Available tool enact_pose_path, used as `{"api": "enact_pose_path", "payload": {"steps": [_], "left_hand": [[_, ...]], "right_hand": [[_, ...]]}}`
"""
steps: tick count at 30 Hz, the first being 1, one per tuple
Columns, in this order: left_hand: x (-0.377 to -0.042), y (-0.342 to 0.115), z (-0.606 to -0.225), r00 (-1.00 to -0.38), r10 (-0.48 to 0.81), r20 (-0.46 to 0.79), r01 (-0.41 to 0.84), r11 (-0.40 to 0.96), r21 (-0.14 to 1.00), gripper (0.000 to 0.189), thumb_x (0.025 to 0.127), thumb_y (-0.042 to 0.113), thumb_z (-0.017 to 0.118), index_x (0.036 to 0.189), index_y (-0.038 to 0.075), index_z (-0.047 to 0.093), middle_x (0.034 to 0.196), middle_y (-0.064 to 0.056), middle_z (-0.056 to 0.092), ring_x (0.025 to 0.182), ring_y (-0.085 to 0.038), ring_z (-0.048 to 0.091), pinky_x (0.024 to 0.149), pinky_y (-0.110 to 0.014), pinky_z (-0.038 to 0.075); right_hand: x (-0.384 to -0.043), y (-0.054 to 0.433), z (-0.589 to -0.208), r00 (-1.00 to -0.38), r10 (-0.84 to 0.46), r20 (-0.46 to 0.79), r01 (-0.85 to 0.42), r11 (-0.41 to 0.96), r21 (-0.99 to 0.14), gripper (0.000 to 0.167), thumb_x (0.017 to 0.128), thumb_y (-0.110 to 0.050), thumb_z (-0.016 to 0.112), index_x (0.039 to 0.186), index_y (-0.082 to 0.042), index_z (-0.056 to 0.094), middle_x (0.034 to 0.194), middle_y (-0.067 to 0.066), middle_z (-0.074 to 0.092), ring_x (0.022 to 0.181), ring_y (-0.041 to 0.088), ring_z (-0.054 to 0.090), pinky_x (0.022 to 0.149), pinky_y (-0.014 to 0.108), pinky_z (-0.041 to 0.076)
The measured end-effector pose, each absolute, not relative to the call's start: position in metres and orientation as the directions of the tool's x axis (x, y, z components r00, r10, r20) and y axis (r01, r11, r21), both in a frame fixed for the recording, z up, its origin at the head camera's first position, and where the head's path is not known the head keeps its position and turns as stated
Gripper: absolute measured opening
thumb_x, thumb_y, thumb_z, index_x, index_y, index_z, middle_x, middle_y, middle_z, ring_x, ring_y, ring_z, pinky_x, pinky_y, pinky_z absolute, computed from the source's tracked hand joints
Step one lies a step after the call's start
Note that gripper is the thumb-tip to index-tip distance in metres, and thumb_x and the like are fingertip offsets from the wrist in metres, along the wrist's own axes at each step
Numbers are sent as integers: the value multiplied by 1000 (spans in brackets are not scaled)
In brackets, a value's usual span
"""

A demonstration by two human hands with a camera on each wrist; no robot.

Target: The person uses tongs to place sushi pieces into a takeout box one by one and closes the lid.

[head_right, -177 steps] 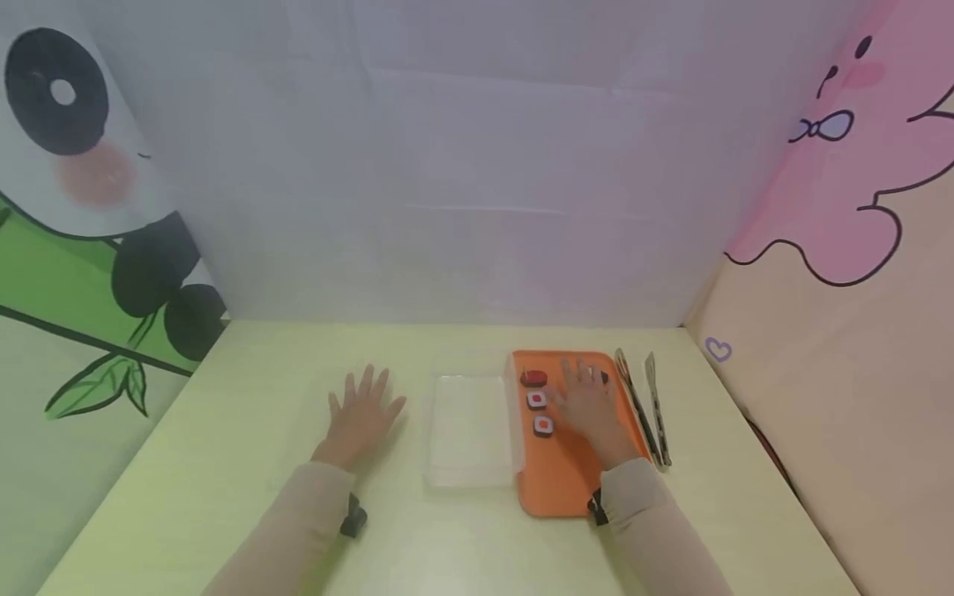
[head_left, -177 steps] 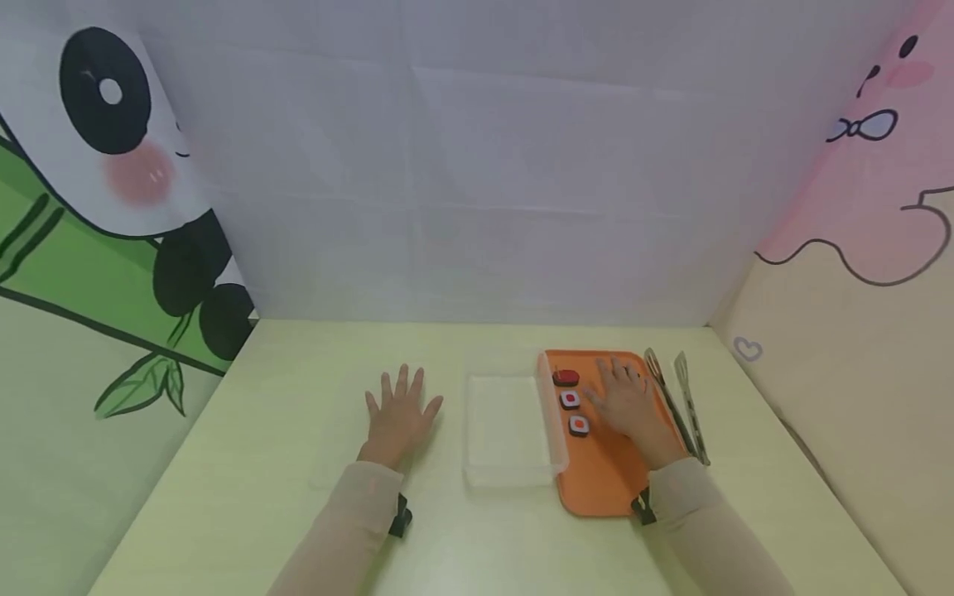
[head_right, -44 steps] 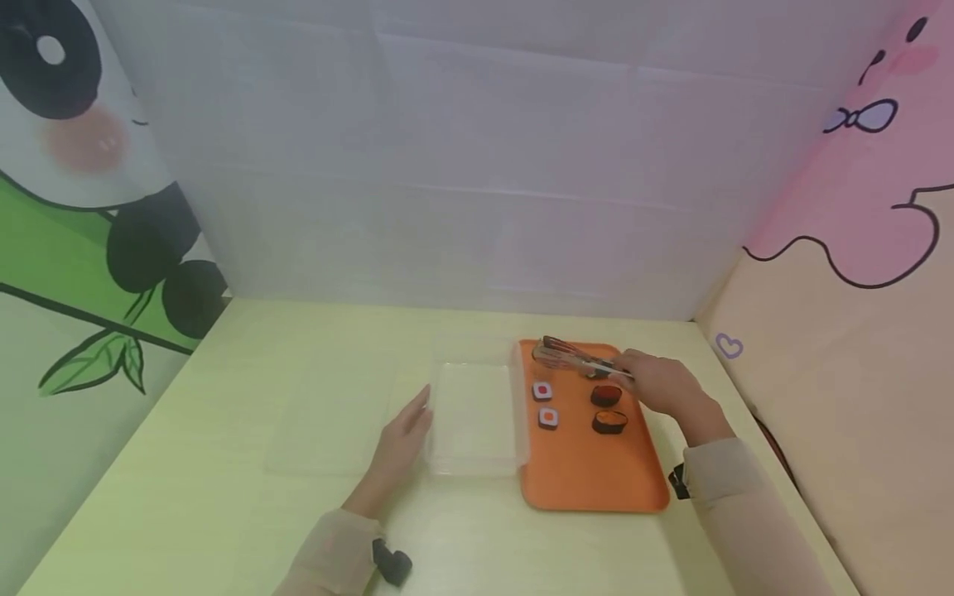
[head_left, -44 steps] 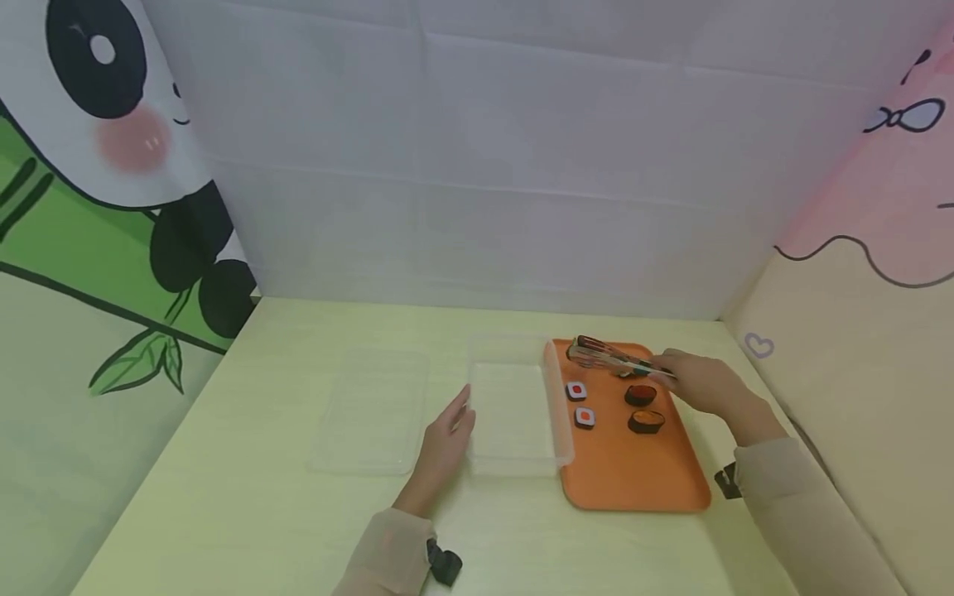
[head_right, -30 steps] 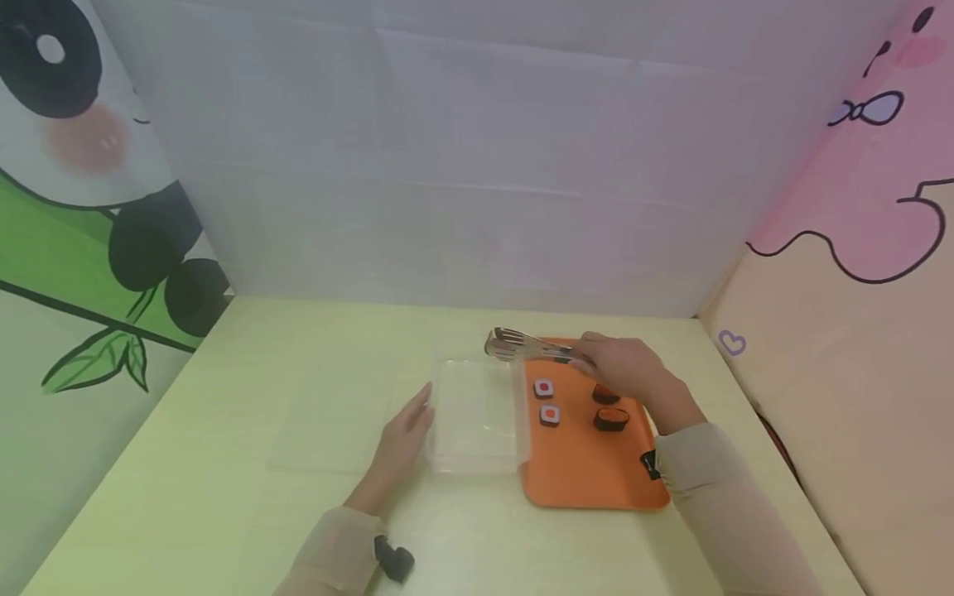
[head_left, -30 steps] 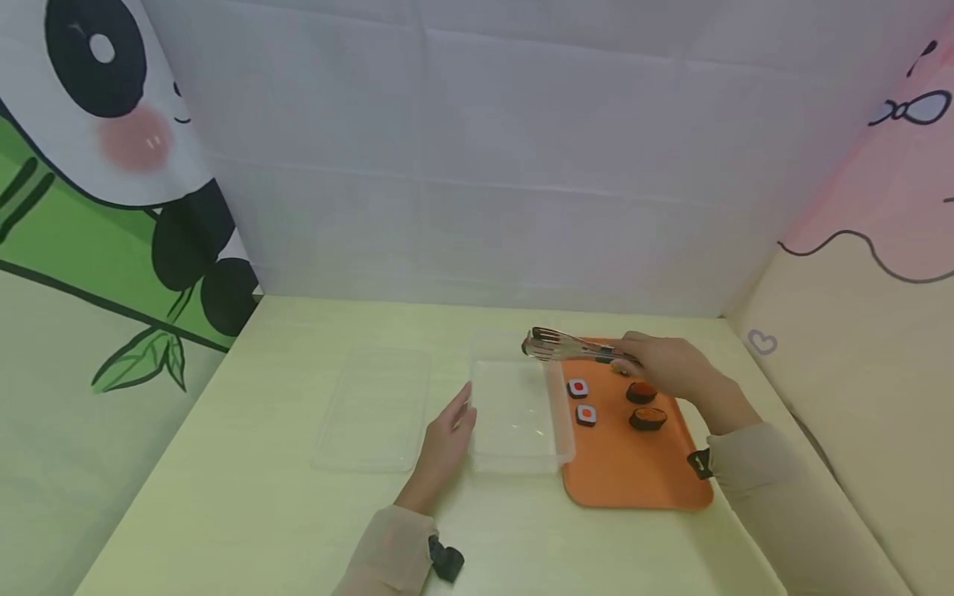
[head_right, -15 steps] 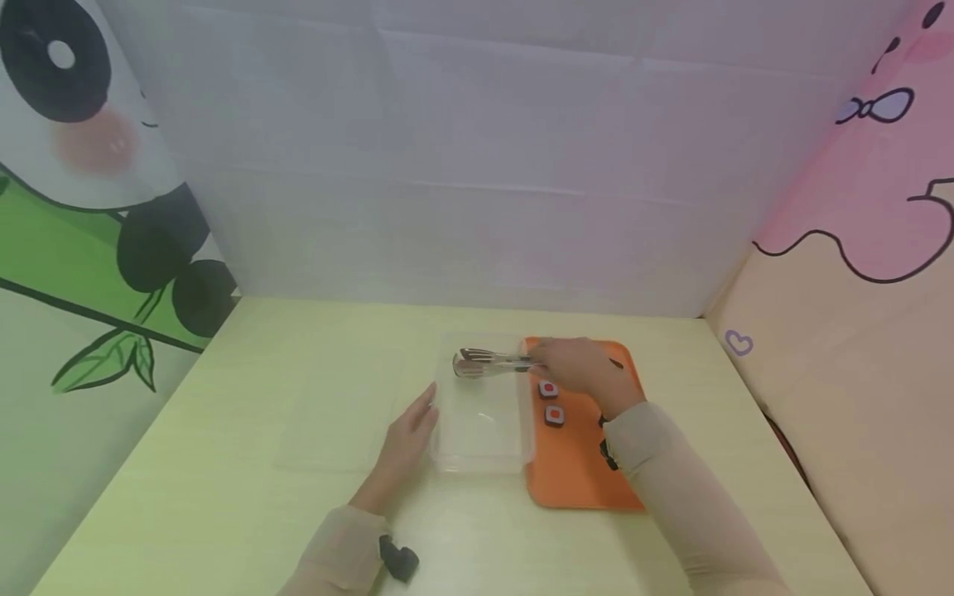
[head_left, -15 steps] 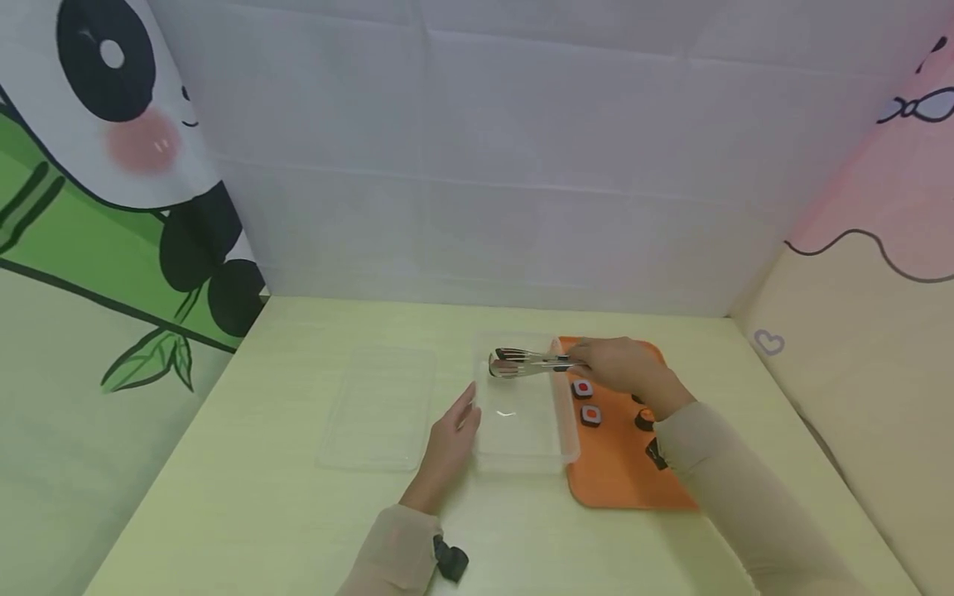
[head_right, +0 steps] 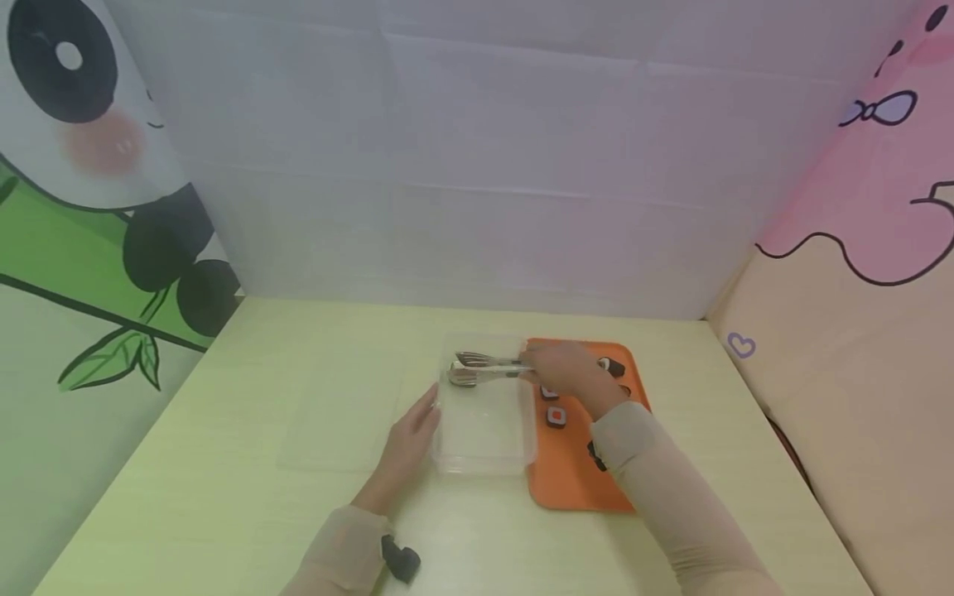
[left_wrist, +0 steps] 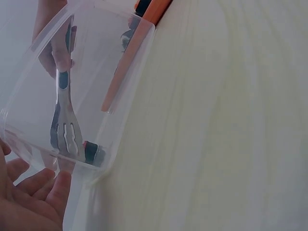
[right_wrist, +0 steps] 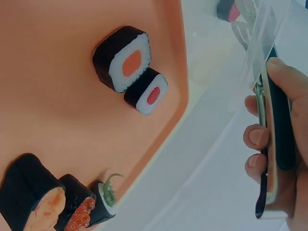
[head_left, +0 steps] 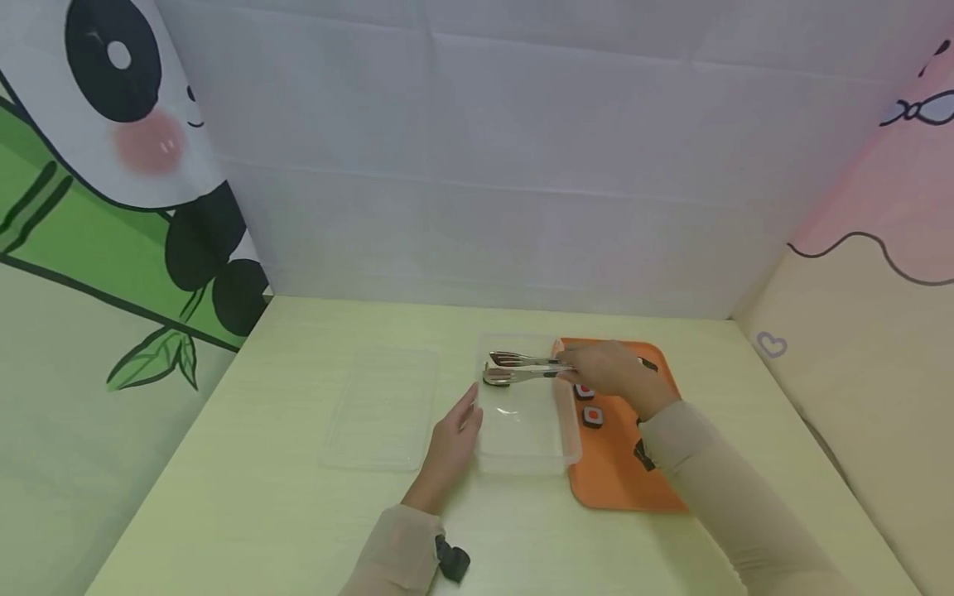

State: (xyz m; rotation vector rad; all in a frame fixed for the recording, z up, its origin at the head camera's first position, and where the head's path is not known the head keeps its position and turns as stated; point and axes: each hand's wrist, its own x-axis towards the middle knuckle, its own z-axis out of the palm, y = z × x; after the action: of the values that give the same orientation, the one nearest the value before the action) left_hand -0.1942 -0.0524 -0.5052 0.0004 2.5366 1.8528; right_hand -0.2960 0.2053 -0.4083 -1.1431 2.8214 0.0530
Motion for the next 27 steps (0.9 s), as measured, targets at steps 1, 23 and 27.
{"api": "enact_pose_path", "payload": {"steps": [1, 23, 27], "left_hand": [[-194, -52, -505, -1000, 0, -4, -3, 305, 952, 48, 104, 21, 46, 151, 16, 39, 150, -11, 41, 132, -32, 44, 107, -49, 37], [-197, -50, -509, -999, -20, -41, -45, 310, 950, 48, 104, 23, 47, 151, 17, 39, 150, -8, 41, 135, -30, 40, 107, -49, 36], [-196, -51, -508, -999, -16, -31, -34, 307, 951, 48, 104, 23, 47, 151, 17, 39, 150, -9, 41, 135, -30, 40, 108, -49, 35]], "right_hand": [[-295, 205, -407, -719, -686, -113, -690, 724, -5, 12, 98, -26, 61, 97, -14, 62, 70, -8, 46, 52, 8, 40, 48, 24, 35], [-263, 274, -374, -808, -589, 3, -587, 805, -83, 16, 99, -28, 59, 101, -13, 63, 82, -7, 45, 57, 8, 42, 49, 28, 38], [-259, 294, -377, -829, -559, 12, -558, 826, -76, 20, 99, -29, 60, 107, -11, 63, 85, -7, 47, 60, 7, 42, 50, 28, 38]]}}
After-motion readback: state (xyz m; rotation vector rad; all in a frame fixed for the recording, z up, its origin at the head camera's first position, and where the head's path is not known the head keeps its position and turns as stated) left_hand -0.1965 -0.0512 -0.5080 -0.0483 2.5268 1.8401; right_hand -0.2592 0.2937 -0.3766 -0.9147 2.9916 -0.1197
